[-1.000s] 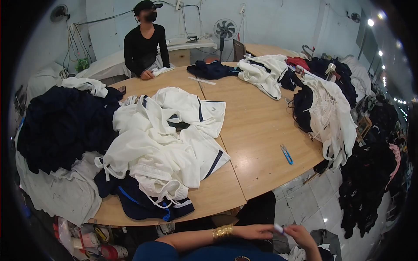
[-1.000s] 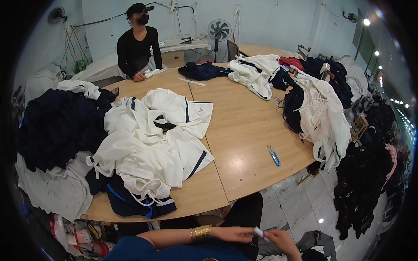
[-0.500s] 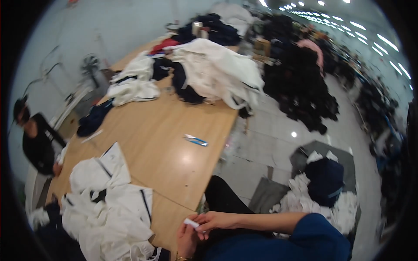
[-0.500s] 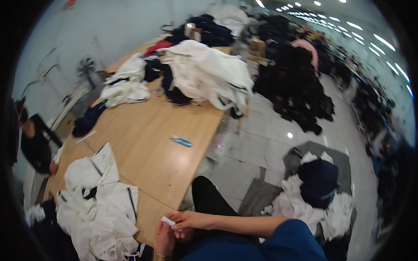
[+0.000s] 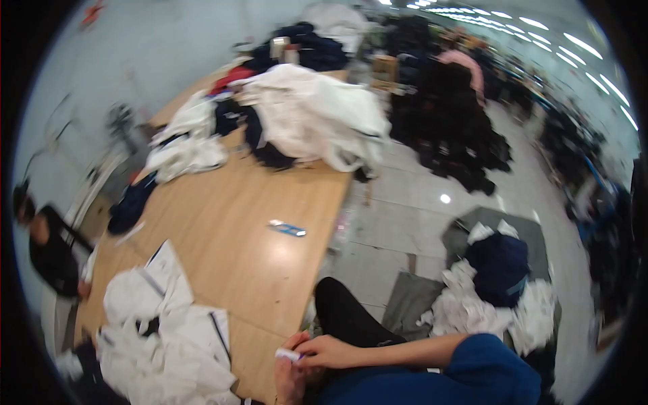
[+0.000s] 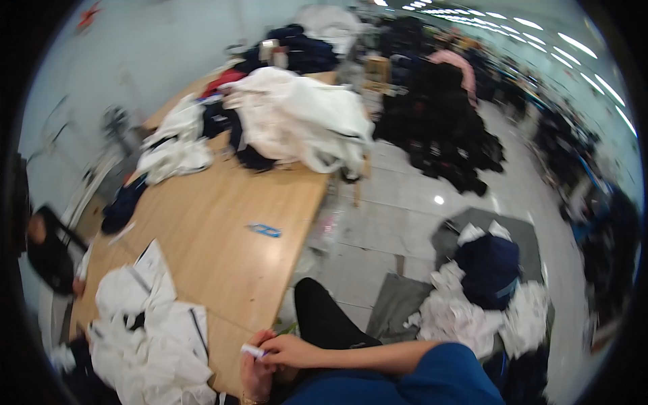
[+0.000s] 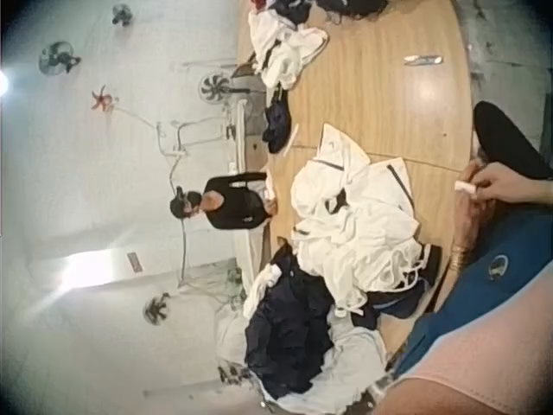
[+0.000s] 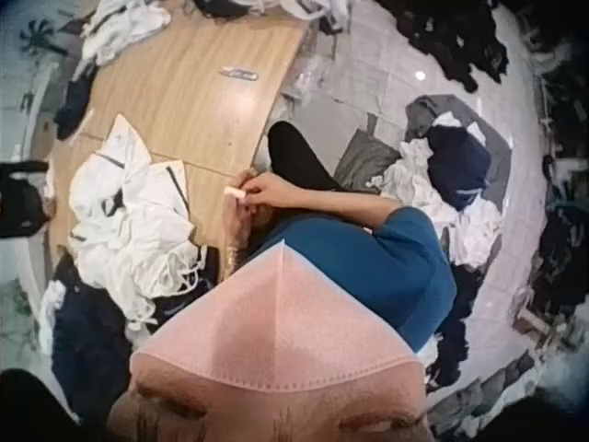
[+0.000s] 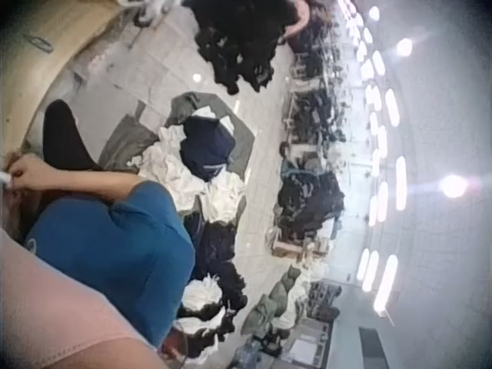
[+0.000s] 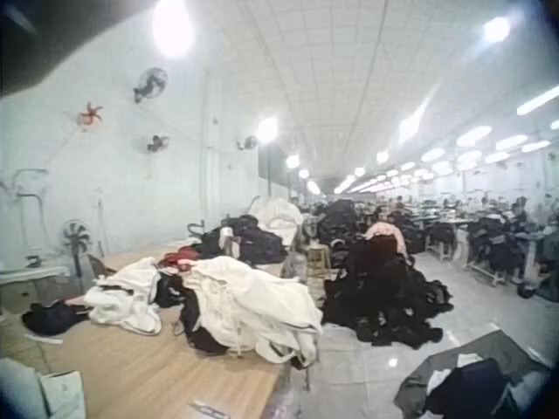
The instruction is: Trimming loose threads and inspecting white athletic pants at a textile workshop.
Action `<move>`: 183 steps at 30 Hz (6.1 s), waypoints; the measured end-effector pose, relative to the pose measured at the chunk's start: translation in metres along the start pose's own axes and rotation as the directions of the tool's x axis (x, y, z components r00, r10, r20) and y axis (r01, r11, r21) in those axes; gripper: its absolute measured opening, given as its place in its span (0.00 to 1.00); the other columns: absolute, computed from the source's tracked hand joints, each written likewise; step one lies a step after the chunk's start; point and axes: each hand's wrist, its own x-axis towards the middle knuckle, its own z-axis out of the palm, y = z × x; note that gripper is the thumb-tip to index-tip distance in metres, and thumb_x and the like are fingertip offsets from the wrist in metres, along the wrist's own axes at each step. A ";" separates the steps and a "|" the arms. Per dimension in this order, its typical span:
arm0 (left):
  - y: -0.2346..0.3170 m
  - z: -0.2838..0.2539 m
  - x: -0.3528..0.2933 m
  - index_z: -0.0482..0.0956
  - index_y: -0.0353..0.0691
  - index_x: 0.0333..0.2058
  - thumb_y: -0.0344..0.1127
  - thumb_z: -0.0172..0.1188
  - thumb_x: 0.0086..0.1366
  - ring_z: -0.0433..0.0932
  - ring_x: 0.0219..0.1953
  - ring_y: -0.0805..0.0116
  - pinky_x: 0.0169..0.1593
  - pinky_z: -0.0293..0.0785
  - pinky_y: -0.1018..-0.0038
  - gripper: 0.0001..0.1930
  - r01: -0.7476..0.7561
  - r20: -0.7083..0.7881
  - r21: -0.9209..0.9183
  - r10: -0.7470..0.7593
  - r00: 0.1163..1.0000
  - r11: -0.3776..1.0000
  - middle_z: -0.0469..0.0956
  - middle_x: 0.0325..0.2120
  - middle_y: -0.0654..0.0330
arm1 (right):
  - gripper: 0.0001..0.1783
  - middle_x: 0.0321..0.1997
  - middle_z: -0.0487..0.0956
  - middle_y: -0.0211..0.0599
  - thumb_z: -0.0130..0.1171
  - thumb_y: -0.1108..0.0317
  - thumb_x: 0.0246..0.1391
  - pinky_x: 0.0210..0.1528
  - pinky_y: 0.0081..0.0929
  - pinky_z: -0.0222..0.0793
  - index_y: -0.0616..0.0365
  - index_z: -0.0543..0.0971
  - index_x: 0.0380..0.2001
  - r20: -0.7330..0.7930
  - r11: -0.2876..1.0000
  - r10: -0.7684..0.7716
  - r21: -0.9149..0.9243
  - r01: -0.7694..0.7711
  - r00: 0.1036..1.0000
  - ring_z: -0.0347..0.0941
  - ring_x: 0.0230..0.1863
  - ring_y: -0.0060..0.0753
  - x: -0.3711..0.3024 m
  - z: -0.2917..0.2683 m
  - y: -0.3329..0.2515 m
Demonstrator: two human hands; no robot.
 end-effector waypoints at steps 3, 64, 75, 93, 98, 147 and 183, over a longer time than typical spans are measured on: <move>-0.002 0.007 -0.001 0.65 0.30 0.51 0.40 0.47 0.67 0.74 0.33 0.69 0.35 0.71 0.77 0.20 0.120 0.103 -0.207 -0.100 0.990 0.971 0.74 0.37 0.53 | 0.13 0.25 0.77 0.29 0.55 0.61 0.56 0.30 0.15 0.66 0.61 0.78 0.36 0.007 0.993 0.100 0.057 -0.100 0.995 0.72 0.26 0.17 0.001 -0.013 0.013; 0.105 0.018 -0.092 0.76 0.37 0.33 0.53 0.49 0.63 0.72 0.27 0.64 0.32 0.67 0.70 0.22 -0.486 0.665 0.478 0.059 0.744 0.732 0.72 0.27 0.57 | 0.19 0.39 0.79 0.41 0.63 0.75 0.46 0.40 0.23 0.71 0.61 0.75 0.44 0.324 0.771 -0.628 0.381 0.511 0.707 0.76 0.39 0.33 0.018 0.022 -0.182; 0.060 -0.156 -0.058 0.77 0.47 0.34 0.33 0.58 0.55 0.67 0.49 0.59 0.51 0.60 0.63 0.06 0.439 -0.134 0.877 0.780 0.611 -0.194 0.70 0.47 0.63 | 0.08 0.37 0.72 0.45 0.65 0.72 0.42 0.28 0.17 0.63 0.53 0.78 0.30 0.248 0.284 -0.945 0.300 0.911 0.213 0.68 0.28 0.31 0.031 0.048 -0.198; 0.055 -0.156 -0.046 0.78 0.46 0.30 0.34 0.58 0.55 0.69 0.47 0.60 0.50 0.60 0.64 0.03 0.349 -0.204 0.937 0.801 0.563 -0.007 0.74 0.44 0.64 | 0.14 0.31 0.75 0.42 0.61 0.59 0.47 0.18 0.16 0.59 0.58 0.83 0.30 0.481 0.610 -0.765 0.326 0.723 0.429 0.69 0.22 0.25 0.049 0.050 -0.195; 0.056 -0.157 -0.050 0.78 0.46 0.29 0.34 0.59 0.55 0.69 0.46 0.60 0.49 0.60 0.64 0.03 0.354 -0.215 0.935 0.799 0.562 0.003 0.74 0.44 0.64 | 0.20 0.31 0.74 0.38 0.60 0.55 0.48 0.20 0.14 0.60 0.62 0.82 0.34 0.491 0.465 -0.849 0.523 0.714 0.193 0.69 0.23 0.24 0.067 0.056 -0.191; 0.053 -0.157 -0.046 0.78 0.46 0.28 0.32 0.59 0.54 0.71 0.43 0.62 0.50 0.60 0.64 0.03 0.326 -0.170 0.945 0.833 0.526 -0.012 0.75 0.42 0.64 | 0.08 0.33 0.75 0.46 0.64 0.73 0.42 0.24 0.11 0.67 0.57 0.79 0.30 0.362 0.377 -0.899 0.357 0.855 0.245 0.71 0.25 0.27 0.040 0.058 -0.196; 0.051 -0.160 -0.048 0.78 0.46 0.28 0.32 0.60 0.53 0.71 0.44 0.61 0.49 0.61 0.64 0.03 0.343 -0.168 0.939 0.832 0.528 -0.028 0.75 0.42 0.64 | 0.22 0.29 0.76 0.33 0.67 0.66 0.38 0.25 0.20 0.67 0.55 0.80 0.42 0.408 0.581 -0.775 0.160 0.798 0.483 0.73 0.26 0.26 0.049 0.055 -0.176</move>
